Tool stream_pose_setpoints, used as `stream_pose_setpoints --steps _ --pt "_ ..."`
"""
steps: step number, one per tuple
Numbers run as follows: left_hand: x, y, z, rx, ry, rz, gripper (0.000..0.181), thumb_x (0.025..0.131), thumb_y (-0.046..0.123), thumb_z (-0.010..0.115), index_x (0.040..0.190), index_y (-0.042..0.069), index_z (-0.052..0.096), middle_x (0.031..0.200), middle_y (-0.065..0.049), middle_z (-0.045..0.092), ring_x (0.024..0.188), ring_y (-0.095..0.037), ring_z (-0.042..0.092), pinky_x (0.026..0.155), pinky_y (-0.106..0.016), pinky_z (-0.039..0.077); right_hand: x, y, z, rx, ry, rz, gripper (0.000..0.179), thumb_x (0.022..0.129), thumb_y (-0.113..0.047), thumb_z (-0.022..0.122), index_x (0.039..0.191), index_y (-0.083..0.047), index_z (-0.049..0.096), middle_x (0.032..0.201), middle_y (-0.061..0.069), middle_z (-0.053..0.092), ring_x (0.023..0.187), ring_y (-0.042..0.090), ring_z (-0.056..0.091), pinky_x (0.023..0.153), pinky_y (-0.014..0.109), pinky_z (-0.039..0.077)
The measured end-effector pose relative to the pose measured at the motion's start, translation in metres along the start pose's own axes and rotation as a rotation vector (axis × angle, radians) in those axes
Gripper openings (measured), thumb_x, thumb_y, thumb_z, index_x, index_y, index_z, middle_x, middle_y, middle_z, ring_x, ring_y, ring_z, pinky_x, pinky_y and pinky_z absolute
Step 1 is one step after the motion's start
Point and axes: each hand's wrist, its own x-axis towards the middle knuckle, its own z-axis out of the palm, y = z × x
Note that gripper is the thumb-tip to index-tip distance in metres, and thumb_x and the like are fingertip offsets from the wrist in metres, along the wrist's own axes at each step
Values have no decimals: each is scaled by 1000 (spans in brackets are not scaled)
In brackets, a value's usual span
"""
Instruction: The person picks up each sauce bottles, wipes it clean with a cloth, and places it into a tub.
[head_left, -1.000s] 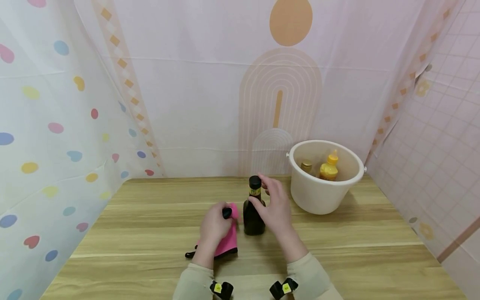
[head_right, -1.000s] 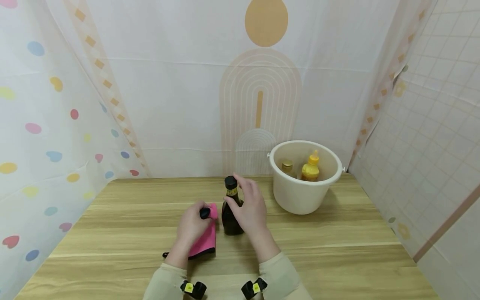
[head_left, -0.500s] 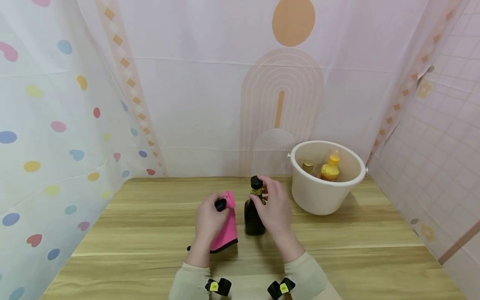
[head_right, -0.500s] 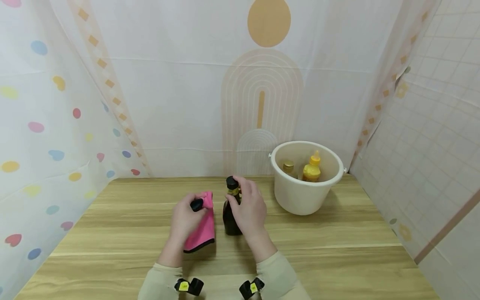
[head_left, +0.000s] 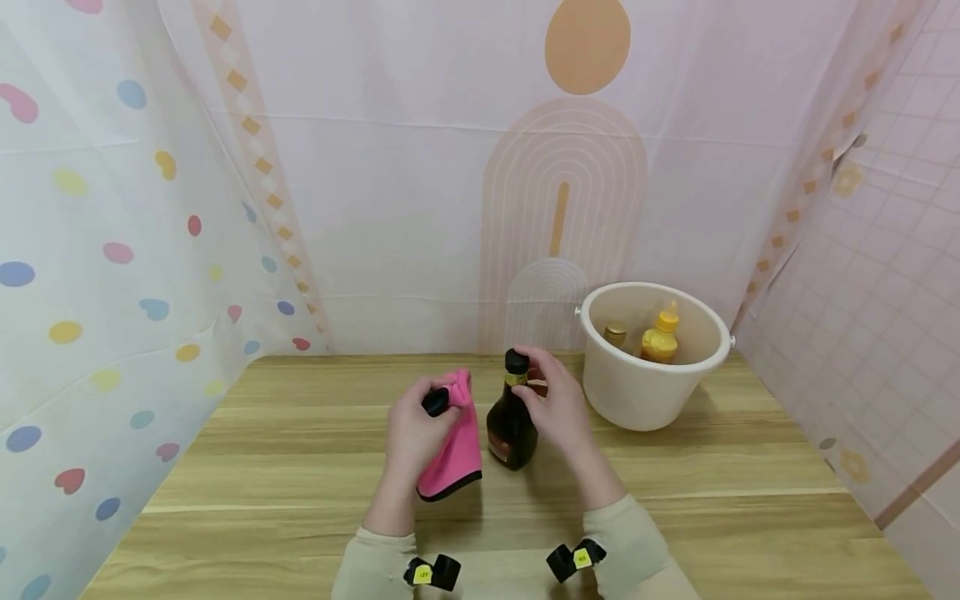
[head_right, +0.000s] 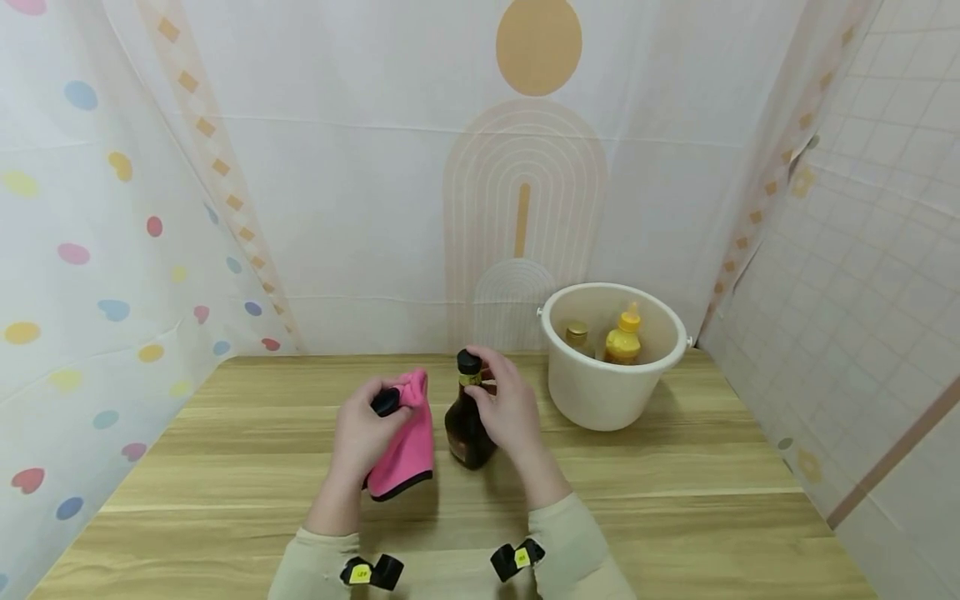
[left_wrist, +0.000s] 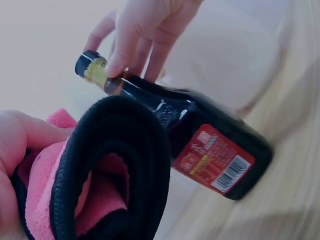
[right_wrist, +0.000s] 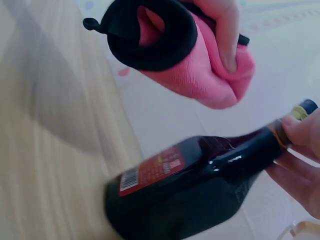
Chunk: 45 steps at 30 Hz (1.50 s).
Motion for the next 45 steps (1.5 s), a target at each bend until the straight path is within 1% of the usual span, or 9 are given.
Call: stream_pose_setpoints --steps 7,12,15,19,21,23,30,36,45 --pt "2 12 -2 -96 -8 -4 30 76 4 78 105 8 69 112 -9 70 101 -26 64 84 -43 52 10 11 -11 141 -178 23 53 88 9 68 135 -13 56 122 12 64 106 29 63 85 39 55" --pt "6 22 -1 -203 -2 18 32 77 2 78 107 10 70 119 -6 68 108 -23 62 86 -43 52 13 16 -13 181 -235 12 52 89 7 66 136 -14 55 123 12 63 110 30 62 88 40 54" --pt "9 30 0 -270 14 72 31 77 -1 77 106 9 71 117 -7 68 108 -23 62 86 -42 53 14 18 -13 185 -245 4 51 90 6 66 136 -14 55 125 11 62 111 30 61 90 42 53" --pt "13 36 8 -327 30 197 33 77 -6 77 107 5 71 117 -10 69 113 -22 62 91 -38 52 15 18 -12 198 -244 -3 51 90 7 65 136 -13 55 125 12 63 111 32 62 92 44 52" --pt "13 36 14 -345 21 248 34 77 -8 77 108 4 71 119 -10 69 117 -22 61 94 -37 50 15 18 -12 207 -242 -1 51 90 8 65 136 -13 55 125 12 63 111 32 62 93 44 52" --pt "13 35 20 -352 6 267 34 78 -8 78 109 4 71 121 -10 68 119 -22 60 96 -36 49 14 18 -12 219 -242 4 51 90 9 65 136 -12 55 126 12 62 111 32 62 92 43 52" --pt "10 34 33 -325 -11 254 34 79 -9 77 111 3 70 123 -9 67 120 -22 59 99 -33 47 13 16 -11 223 -228 21 53 89 10 65 136 -12 56 127 11 62 110 28 62 92 40 52" --pt "10 31 38 -292 -1 245 32 79 -9 76 108 2 70 121 -10 68 118 -25 61 98 -37 48 13 14 -10 201 -216 19 52 90 9 65 136 -13 57 124 11 64 108 27 63 91 42 52" --pt "6 21 43 -257 1 213 31 78 -7 78 105 4 71 117 -9 69 113 -25 63 95 -39 50 12 15 -8 198 -218 51 53 89 11 64 135 -16 57 121 10 65 108 28 64 86 41 55"
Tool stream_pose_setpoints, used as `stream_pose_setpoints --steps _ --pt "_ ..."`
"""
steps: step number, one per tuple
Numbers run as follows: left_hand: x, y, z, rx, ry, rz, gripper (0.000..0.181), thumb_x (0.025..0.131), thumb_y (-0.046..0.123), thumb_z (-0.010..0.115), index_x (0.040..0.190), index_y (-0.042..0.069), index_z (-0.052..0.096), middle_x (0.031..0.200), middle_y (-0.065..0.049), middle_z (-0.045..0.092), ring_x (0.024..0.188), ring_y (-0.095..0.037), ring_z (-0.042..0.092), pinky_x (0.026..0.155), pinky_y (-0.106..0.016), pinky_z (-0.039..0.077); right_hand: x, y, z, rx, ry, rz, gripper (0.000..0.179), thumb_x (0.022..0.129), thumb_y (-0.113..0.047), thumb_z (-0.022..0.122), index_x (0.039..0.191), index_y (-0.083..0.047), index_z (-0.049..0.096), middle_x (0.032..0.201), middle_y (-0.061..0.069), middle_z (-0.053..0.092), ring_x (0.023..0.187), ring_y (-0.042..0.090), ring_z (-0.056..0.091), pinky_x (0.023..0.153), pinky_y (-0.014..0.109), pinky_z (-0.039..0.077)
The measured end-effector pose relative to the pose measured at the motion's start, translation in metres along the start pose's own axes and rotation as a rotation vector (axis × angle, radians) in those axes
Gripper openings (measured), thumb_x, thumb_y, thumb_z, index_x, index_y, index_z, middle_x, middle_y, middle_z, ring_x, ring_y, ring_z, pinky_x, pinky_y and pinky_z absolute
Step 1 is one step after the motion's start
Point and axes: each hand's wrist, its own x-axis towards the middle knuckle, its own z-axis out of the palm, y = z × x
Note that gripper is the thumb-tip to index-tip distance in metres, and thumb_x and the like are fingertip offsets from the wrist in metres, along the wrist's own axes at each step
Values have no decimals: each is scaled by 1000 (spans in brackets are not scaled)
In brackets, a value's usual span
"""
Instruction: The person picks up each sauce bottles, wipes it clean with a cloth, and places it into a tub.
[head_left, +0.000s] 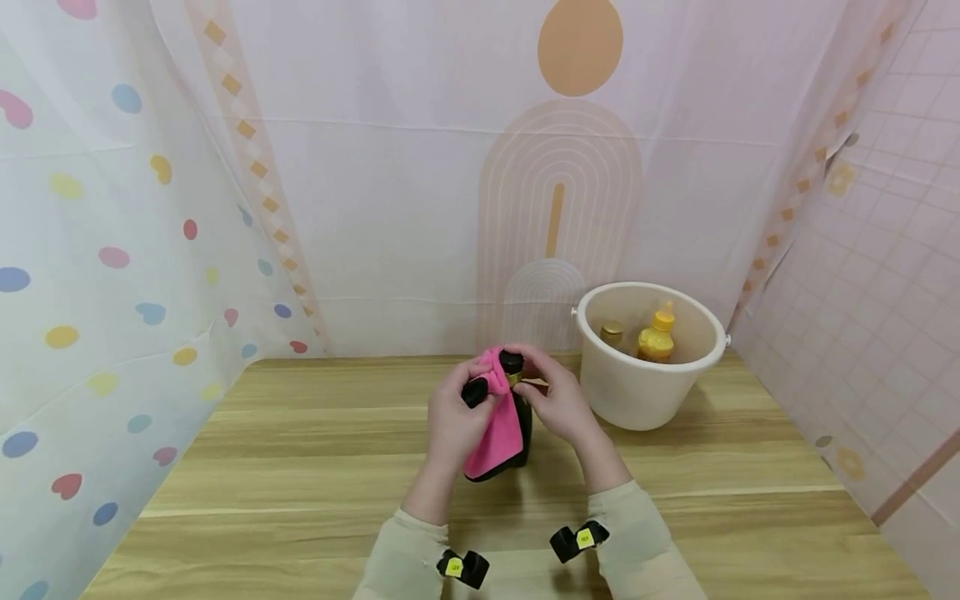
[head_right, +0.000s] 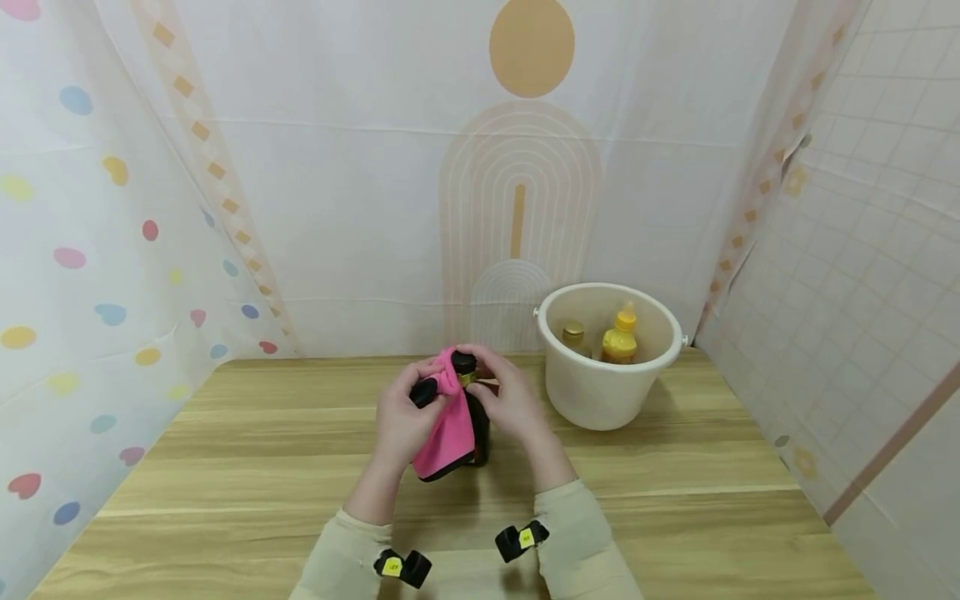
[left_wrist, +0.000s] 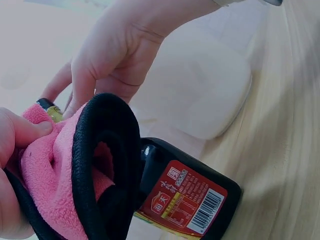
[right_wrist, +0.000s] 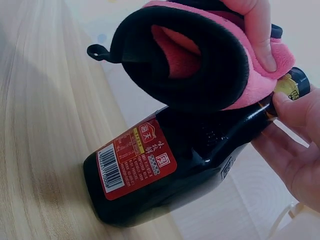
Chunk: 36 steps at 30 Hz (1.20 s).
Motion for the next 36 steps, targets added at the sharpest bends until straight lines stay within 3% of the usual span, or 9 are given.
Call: stream_pose_setpoints --steps 22,30,36 --pt "-9 -13 -8 191 -99 -19 23 75 -5 79 94 6 70 98 -9 71 96 -27 66 87 -46 53 0 1 -1 41 -15 -13 52 90 8 65 137 -12 56 125 15 63 110 32 63 91 47 51" --pt "-11 -18 -11 236 -120 -72 23 78 -1 80 97 7 70 103 -10 71 97 -28 65 88 -46 53 -4 -36 -7 38 -27 9 48 89 13 62 134 0 54 122 24 62 108 40 62 89 51 52" --pt "-15 -26 -13 223 -119 -139 22 78 2 81 97 8 71 105 -9 70 99 -28 65 90 -46 52 -4 -38 -7 39 -21 4 48 88 15 62 134 1 54 121 25 62 108 40 62 90 53 51"
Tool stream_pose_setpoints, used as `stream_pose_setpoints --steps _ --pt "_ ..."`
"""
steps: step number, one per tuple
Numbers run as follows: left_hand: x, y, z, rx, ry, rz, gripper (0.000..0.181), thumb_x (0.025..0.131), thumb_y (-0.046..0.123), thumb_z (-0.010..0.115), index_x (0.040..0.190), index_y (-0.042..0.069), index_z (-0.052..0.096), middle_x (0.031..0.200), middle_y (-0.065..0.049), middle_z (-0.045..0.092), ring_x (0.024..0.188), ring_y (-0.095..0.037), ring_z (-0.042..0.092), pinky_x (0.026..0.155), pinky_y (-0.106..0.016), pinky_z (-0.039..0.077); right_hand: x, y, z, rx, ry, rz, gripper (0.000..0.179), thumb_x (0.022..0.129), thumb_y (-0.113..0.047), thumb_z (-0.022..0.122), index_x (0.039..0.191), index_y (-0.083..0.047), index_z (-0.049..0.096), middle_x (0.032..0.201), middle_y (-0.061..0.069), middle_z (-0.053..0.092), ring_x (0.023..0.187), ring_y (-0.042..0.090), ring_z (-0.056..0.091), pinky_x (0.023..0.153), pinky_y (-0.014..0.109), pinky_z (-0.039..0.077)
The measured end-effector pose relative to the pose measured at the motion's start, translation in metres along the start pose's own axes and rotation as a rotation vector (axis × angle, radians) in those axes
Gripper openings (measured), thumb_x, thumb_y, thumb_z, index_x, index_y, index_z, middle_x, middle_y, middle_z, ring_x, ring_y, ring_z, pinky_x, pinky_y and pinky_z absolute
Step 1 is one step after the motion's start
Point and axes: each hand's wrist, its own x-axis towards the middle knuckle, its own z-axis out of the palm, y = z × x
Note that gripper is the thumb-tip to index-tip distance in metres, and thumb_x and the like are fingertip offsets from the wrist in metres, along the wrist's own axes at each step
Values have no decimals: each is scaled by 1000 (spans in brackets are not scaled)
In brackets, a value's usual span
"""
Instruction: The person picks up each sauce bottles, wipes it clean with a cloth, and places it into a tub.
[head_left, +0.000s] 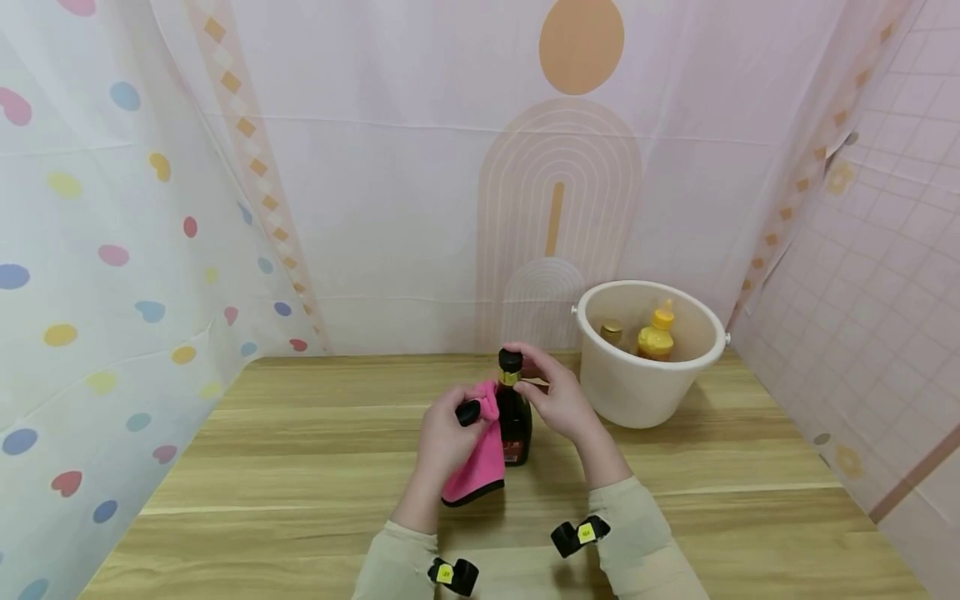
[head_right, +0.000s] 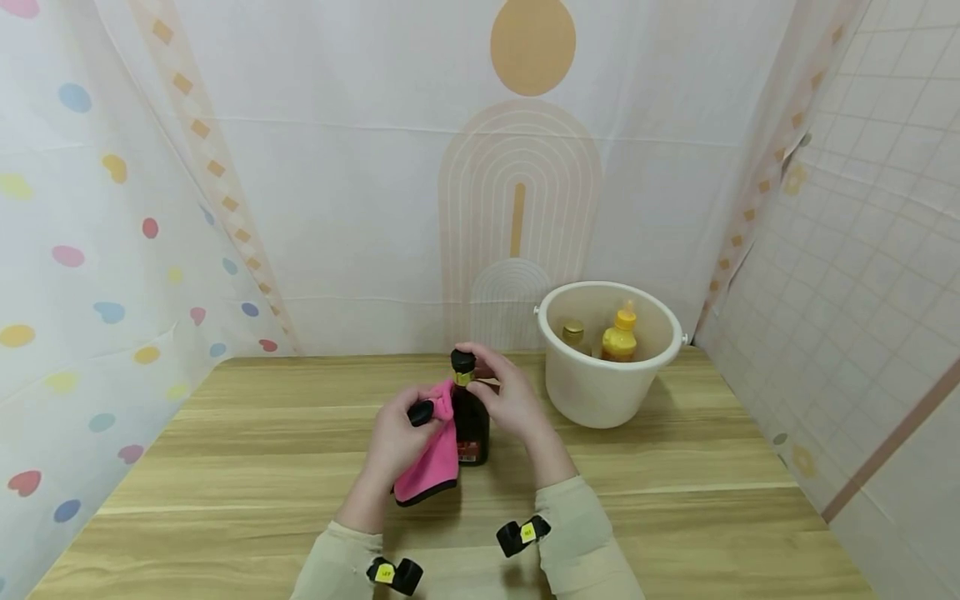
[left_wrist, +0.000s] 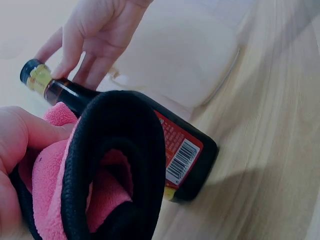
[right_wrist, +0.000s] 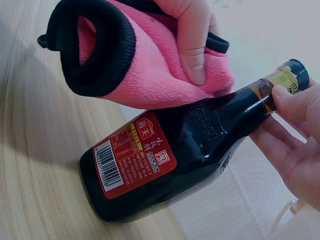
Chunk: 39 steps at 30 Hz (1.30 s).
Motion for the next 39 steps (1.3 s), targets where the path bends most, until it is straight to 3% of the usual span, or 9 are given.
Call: stream_pose_setpoints --steps 8,16,23,30,39 --pt "1 -8 -2 -39 -30 -71 22 79 3 81 97 9 71 109 -10 70 102 -28 64 90 -46 51 6 36 6 6 20 -8 53 88 15 62 136 -5 54 125 22 61 109 39 62 92 52 50" --pt "0 -15 -4 -31 -67 -125 21 81 5 80 98 7 70 107 -11 69 103 -28 62 91 -46 51 4 38 5 23 19 -14 53 90 10 63 136 -14 56 125 15 63 109 32 63 91 48 51" --pt "-2 -23 -5 49 -121 -138 22 80 5 80 99 7 69 103 -12 69 99 -29 63 89 -46 51 4 38 5 18 15 -13 52 90 10 63 136 -14 56 124 15 63 109 33 63 90 49 52" --pt "-2 -26 -2 178 -181 -97 24 78 5 81 98 7 67 98 -11 68 91 -26 62 84 -46 52 3 38 4 0 16 -13 55 89 10 64 137 -16 55 125 13 63 109 30 63 91 47 52" --pt "0 -31 1 291 -228 -15 22 74 1 81 83 9 64 79 -2 63 72 -19 55 68 -37 49 3 40 5 0 18 -9 56 90 10 63 137 -17 55 125 11 63 108 29 63 89 45 53"
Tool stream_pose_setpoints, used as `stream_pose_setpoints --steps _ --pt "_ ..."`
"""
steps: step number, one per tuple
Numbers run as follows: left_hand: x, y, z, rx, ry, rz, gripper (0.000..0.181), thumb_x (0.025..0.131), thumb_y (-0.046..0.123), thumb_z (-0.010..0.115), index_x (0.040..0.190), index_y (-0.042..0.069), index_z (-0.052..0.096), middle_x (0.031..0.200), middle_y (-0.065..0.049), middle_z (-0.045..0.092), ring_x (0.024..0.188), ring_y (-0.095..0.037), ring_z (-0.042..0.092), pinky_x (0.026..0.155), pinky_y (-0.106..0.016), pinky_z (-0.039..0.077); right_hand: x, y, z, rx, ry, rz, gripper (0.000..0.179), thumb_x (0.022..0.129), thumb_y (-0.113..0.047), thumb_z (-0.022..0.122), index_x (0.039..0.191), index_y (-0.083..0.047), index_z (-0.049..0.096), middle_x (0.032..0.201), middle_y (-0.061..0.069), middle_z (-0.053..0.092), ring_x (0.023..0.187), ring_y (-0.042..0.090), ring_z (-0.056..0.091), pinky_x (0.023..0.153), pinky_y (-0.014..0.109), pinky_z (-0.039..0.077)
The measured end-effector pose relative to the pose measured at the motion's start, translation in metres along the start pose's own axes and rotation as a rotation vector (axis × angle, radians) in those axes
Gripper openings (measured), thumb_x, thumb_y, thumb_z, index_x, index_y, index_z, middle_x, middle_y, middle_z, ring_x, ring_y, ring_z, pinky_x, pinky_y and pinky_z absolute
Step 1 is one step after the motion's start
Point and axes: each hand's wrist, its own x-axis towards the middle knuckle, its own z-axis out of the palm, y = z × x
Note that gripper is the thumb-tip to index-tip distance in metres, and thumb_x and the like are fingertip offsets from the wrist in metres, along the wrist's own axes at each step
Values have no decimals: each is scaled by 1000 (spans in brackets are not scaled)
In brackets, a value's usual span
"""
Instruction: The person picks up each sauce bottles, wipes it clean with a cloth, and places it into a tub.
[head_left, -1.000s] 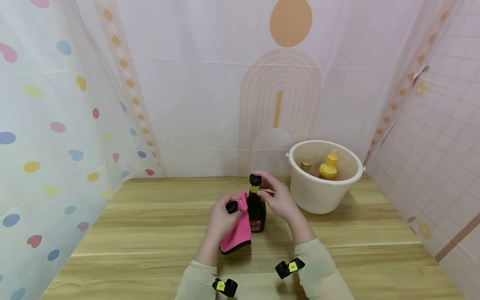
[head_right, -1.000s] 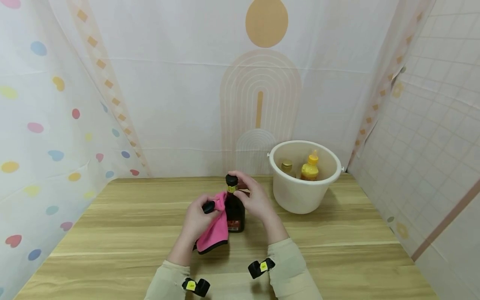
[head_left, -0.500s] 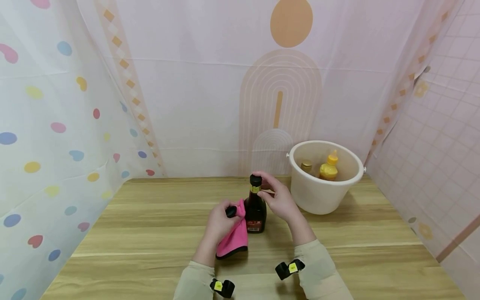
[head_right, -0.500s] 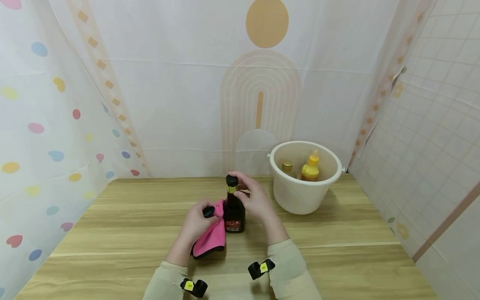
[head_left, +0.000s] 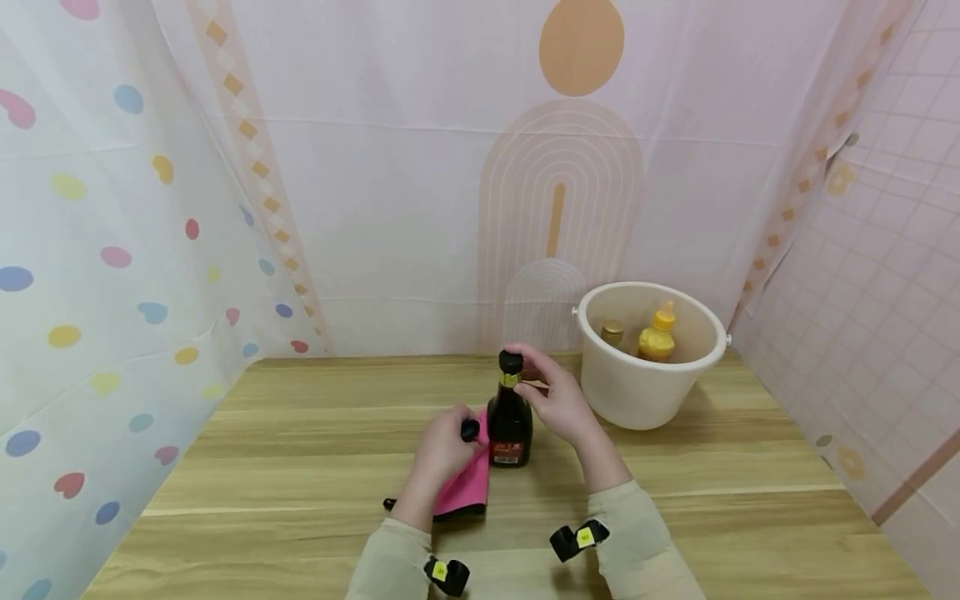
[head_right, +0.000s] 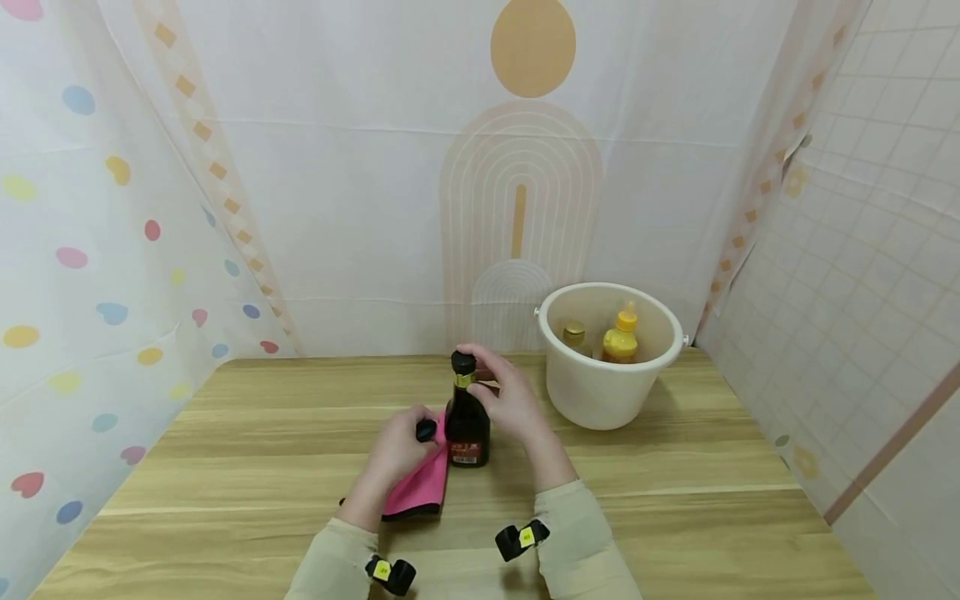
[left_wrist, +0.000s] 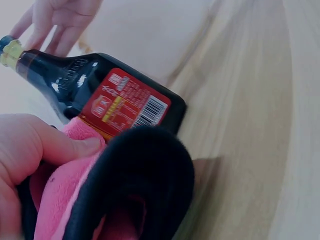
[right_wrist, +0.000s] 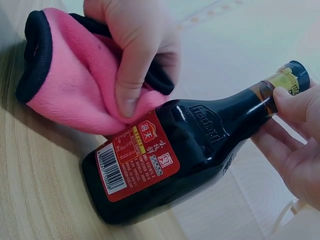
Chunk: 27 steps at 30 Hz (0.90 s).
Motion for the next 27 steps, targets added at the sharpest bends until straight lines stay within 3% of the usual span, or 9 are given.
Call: stream_pose_setpoints --steps 5,10,20,27 --pt "0 -2 3 123 -38 27 23 75 4 81 78 12 60 75 0 60 66 -18 52 62 -36 46 -1 0 1 5 -6 16 55 91 10 63 137 -17 55 125 11 63 109 29 63 88 46 53" --pt "0 -3 5 179 -54 32 22 74 4 80 78 13 59 73 0 58 64 -18 50 59 -36 45 -2 -2 1 0 -9 29 55 91 9 63 138 -19 55 124 10 63 109 28 63 88 46 53" --pt "3 1 8 328 -61 24 25 70 -1 79 74 16 61 74 2 61 69 -19 58 56 -38 47 0 -2 2 -3 -7 7 55 90 10 64 137 -17 55 125 12 63 108 30 63 88 46 53" --pt "-2 1 1 335 -60 51 29 67 -6 76 74 18 61 74 2 59 66 -17 54 52 -35 42 0 -1 2 6 -9 34 55 91 9 63 138 -18 55 125 11 63 109 31 62 89 46 53"
